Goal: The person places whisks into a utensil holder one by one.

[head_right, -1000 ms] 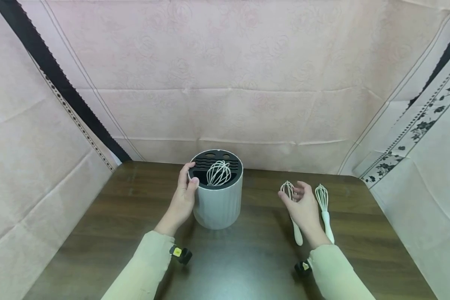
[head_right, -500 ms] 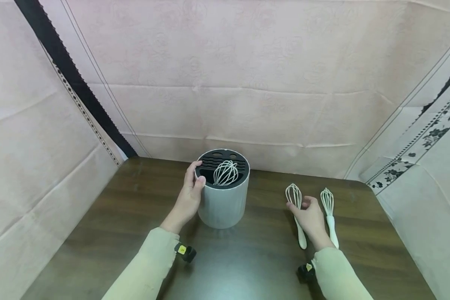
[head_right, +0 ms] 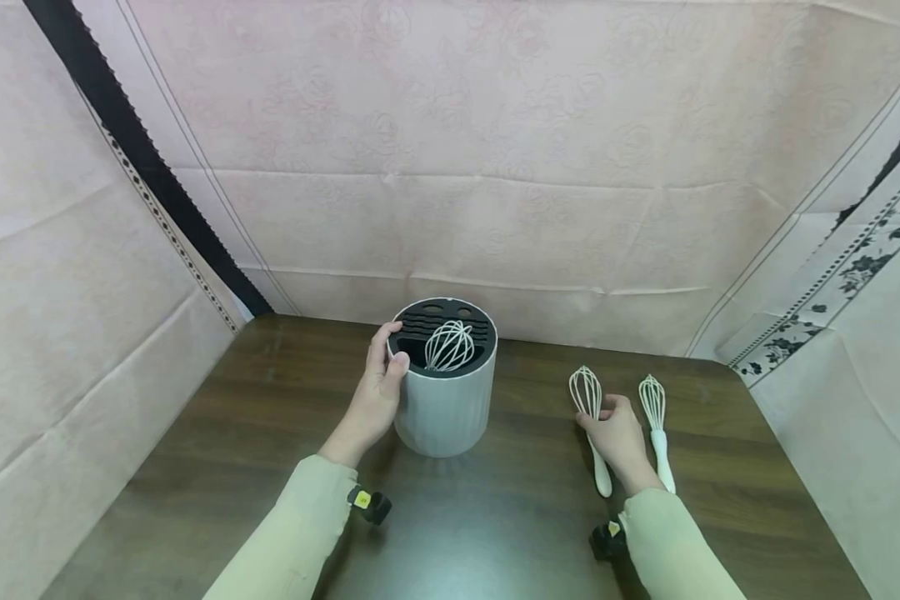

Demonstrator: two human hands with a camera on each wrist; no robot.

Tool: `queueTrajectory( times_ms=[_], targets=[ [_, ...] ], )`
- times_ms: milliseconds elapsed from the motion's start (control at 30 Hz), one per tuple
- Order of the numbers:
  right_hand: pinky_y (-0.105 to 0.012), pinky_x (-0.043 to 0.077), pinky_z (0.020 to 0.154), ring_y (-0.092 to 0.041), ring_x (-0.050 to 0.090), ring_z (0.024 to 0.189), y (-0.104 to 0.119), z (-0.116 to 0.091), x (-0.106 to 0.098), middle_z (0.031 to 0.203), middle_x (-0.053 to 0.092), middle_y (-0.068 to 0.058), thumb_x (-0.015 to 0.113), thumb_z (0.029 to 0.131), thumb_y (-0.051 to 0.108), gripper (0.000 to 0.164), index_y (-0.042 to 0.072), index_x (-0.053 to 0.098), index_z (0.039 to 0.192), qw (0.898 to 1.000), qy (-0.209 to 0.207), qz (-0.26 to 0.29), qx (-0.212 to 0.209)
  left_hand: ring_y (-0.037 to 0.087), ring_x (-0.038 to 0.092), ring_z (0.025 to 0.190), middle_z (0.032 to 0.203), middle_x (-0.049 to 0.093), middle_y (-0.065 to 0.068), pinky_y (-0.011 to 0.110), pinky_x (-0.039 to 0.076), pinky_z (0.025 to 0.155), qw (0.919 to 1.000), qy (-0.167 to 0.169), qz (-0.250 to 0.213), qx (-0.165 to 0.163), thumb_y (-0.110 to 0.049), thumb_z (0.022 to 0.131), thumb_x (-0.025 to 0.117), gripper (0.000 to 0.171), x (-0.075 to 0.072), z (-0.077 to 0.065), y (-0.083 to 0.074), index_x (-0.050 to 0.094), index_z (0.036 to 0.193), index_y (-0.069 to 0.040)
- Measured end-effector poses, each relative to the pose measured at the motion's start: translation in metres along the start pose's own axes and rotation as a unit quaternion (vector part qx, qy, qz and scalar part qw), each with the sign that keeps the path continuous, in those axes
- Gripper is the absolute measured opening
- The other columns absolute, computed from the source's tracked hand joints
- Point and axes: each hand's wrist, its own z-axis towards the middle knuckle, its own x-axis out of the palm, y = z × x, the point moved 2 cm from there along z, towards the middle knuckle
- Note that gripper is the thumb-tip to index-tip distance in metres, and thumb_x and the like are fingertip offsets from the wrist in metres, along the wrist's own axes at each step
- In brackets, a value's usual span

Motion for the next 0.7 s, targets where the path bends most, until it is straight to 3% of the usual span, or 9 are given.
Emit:
queueTrajectory(
  times_ms=[433, 700],
  targets=[
    [-0.030, 0.048, 0.070, -0.032, 0.057, 0.099, -0.003, -0.001, 0.000, 0.115, 0.056, -0.027, 0.064, 0.092, 0.028, 0.063, -0.008, 0.038, 0.136, 1.000, 0.001, 0.027, 0.004, 0.024, 0.026, 0.136, 0.152, 0.017, -0.006, 0.061, 0.025, 0.106, 1.0000, -0.001, 0.006, -0.003, -0.048, 0.102, 0.038, 0.048, 0.001, 0.001, 0.003, 0.020, 0.146, -0.043],
    [-0.025, 0.048, 0.067, -0.022, 0.057, 0.088, 0.009, -0.006, -0.004, 0.108, 0.059, -0.021, 0.063, 0.093, 0.025, 0.057, -0.007, 0.040, 0.135, 0.998, -0.004, 0.066, -0.009, 0.026, 0.028, 0.135, 0.151, 0.018, -0.006, 0.063, 0.026, 0.105, 0.9999, -0.008, 0.009, -0.003, -0.048, 0.102, 0.038, 0.047, 0.001, 0.001, 0.004, 0.020, 0.146, -0.044]
  ],
)
